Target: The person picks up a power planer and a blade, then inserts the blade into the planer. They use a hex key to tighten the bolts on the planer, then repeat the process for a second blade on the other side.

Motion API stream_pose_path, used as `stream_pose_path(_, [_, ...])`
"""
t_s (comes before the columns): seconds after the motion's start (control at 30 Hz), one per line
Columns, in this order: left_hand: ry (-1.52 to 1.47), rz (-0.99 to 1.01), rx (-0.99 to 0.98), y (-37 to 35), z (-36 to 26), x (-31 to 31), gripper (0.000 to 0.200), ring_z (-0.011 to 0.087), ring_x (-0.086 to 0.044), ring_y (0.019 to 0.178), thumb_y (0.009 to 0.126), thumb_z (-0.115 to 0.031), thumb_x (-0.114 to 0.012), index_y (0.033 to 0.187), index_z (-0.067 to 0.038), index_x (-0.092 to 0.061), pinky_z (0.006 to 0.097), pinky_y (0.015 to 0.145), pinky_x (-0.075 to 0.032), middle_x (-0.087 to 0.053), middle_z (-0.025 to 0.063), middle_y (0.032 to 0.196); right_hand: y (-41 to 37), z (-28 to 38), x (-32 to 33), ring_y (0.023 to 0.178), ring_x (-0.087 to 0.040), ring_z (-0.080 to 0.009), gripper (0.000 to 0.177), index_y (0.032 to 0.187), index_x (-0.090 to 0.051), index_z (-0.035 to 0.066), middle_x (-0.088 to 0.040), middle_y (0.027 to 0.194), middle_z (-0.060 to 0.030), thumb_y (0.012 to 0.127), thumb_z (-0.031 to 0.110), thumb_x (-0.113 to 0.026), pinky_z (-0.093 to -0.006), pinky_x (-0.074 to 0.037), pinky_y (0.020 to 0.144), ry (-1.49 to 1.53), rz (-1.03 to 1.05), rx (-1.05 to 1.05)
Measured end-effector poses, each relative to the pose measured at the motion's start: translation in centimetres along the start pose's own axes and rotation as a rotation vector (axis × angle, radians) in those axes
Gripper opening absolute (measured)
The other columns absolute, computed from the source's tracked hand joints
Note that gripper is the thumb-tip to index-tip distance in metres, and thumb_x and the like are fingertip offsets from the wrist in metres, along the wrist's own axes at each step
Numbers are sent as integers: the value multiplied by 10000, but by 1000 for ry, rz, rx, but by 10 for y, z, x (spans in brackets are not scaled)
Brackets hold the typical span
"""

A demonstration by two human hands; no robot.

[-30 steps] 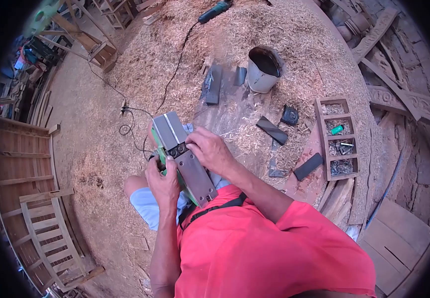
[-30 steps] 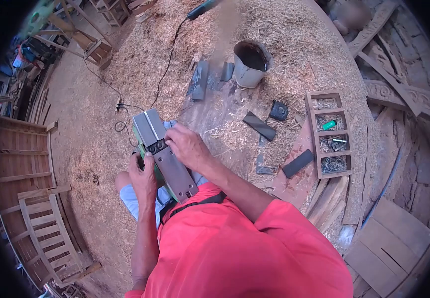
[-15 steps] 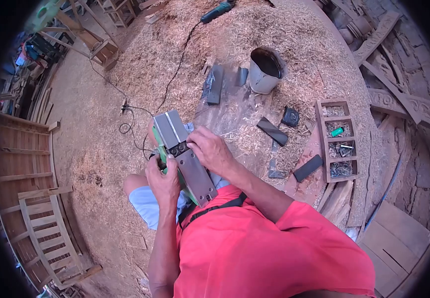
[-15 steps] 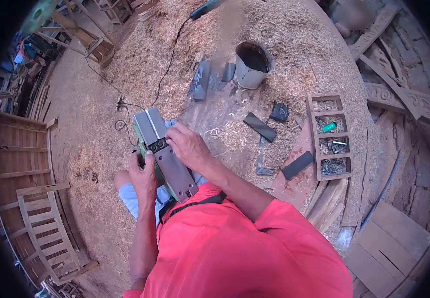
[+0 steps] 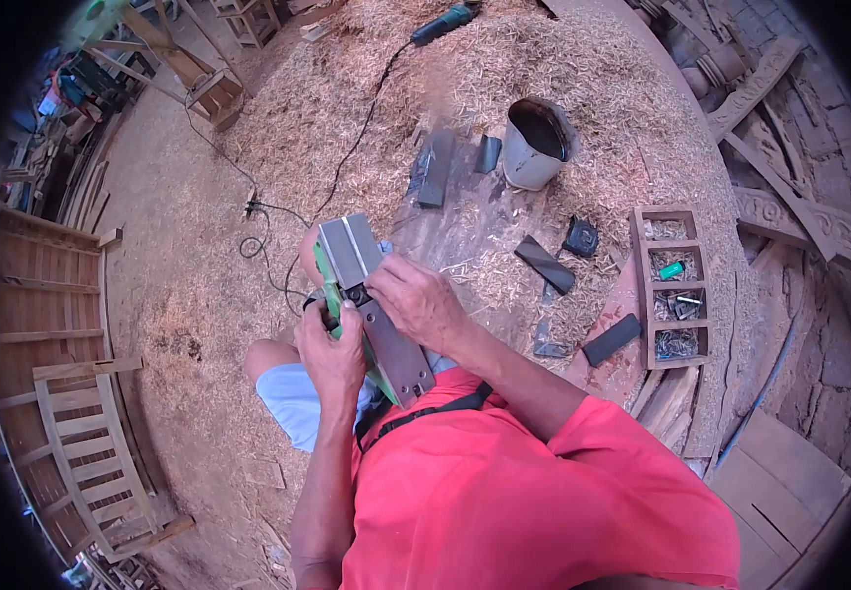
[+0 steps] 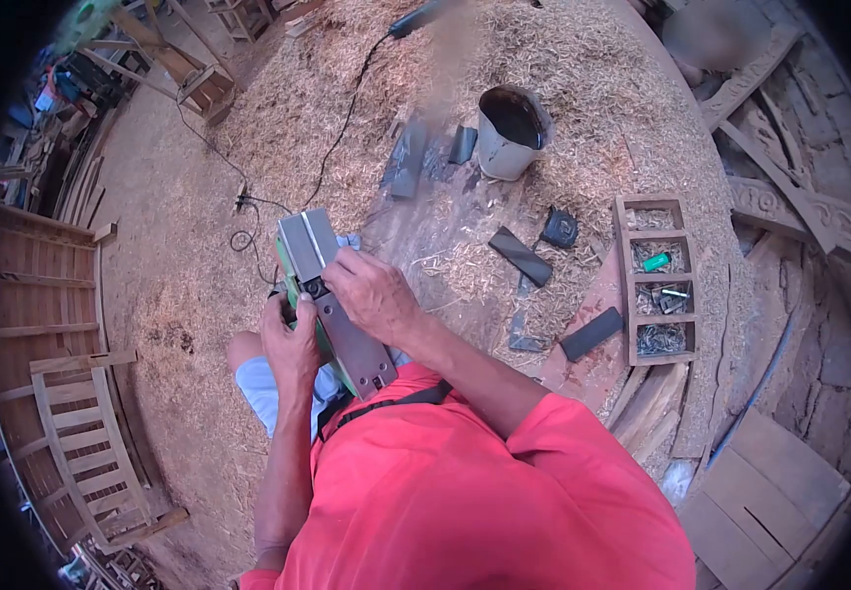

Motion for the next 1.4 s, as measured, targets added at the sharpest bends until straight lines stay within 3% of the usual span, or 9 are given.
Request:
stream_pose_path(0.07, [-25, 74, 110, 1, 0, 1, 484, 369, -630, 1043, 992, -369, -721, 1216, 59, -711, 487, 960, -495, -715, 224, 1057, 0, -7, -4, 918, -714, -397, 138, 1068, -693, 25, -648, 1013, -144, 979, 111, -754, -486, -585, 782, 69, -1, -63])
stream_pose_path(0.27, [-55, 72, 104, 1, 0, 0, 467, 377, -628, 1042, 993, -349, -723, 1215, 62, -711, 490, 970, -492, -717, 228, 1064, -2, -4, -3, 919, -709, -404, 117, 1062, -688, 20, -646, 1006, -165, 991, 100, -735, -488, -578, 781, 105, -43, -111])
stream_pose_path(0.37, [35, -16, -17, 1, -1, 0, 391, 186, -609, 844, 1046, -309, -695, 1139, 71, -709, 364, 793, -502, -683, 103, 895, -4, -9, -9, 951, -705, -409, 125, 1058, -689, 19, -644, 1014, -175, 1001, 125, -723, -498, -572, 809, 153, -13, -146])
stream_pose_path(0.57, [-235, 100, 85, 3, 15, -2, 334, 189, -610, 883, 1055, -241, -696, 1187, 65, -699, 351, 792, -526, -684, 92, 985, -11, -21, -28, 1048, -690, -433, 179, 1060, -706, 33, -647, 1008, -193, 1004, 203, -704, -520, -562, 887, 127, -32, -101])
stream_pose_path(0.77, [-276, 113, 122, 14, 55, -2, 419, 194, -631, 946, 1091, -313, -673, 1201, 92, -679, 344, 871, -522, -713, 126, 1014, -73, -101, 98, 1086, -714, -401, 260, 1171, -743, 46, -713, 1165, -189, 935, 155, -748, -486, -580, 923, -55, -360, -446])
stream_pose_path(0.9, [-313, 119, 127, 14, 55, 1, 427, 196, -610, 921, 1098, -324, -664, 1180, 95, -678, 346, 869, -507, -704, 124, 1014, -193, -185, 262, 1098, -691, -392, 234, 1147, -771, 51, -724, 1148, -181, 941, 113, -678, -494, -564, 953, -933, -433, -514])
stream_pose_path(0.93, [-310, 124, 124, 14, 55, 1, 427, 195, -608, 917, 1100, -324, -664, 1177, 95, -678, 346, 864, -506, -702, 122, 1010, -210, -178, 300, 1074, -654, -383, 223, 1073, -764, 62, -699, 1074, -165, 889, 3, -653, -484, -561, 957, -1064, -439, -863])
stream_pose_path(1.03, [-305, 138, 115, 15, 50, 0, 435, 189, -604, 911, 1104, -334, -668, 1171, 96, -679, 347, 852, -503, -697, 118, 1001, -269, -182, 365, 1142, -619, -356, 297, 1178, -798, 125, -647, 1173, -152, 928, 43, -658, -502, -536, 973, -1343, -381, -1047])
stream_pose_path(1.4, [-282, 133, 120, 13, 16, -1, 511, 177, -593, 843, 1091, -419, -717, 1095, 93, -702, 337, 773, -505, -685, 92, 919, -303, -190, 402, 1187, -617, -369, 203, 1097, -812, 144, -629, 1226, -149, 986, 180, -646, -511, -530, 976, -1323, -151, -892])
Point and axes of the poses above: each hand's wrist, its own y-axis towards the middle knuckle, its own x-axis out of the back of the hand, z = x × y, the point moved 5 cm from there along y, towards the middle knuckle
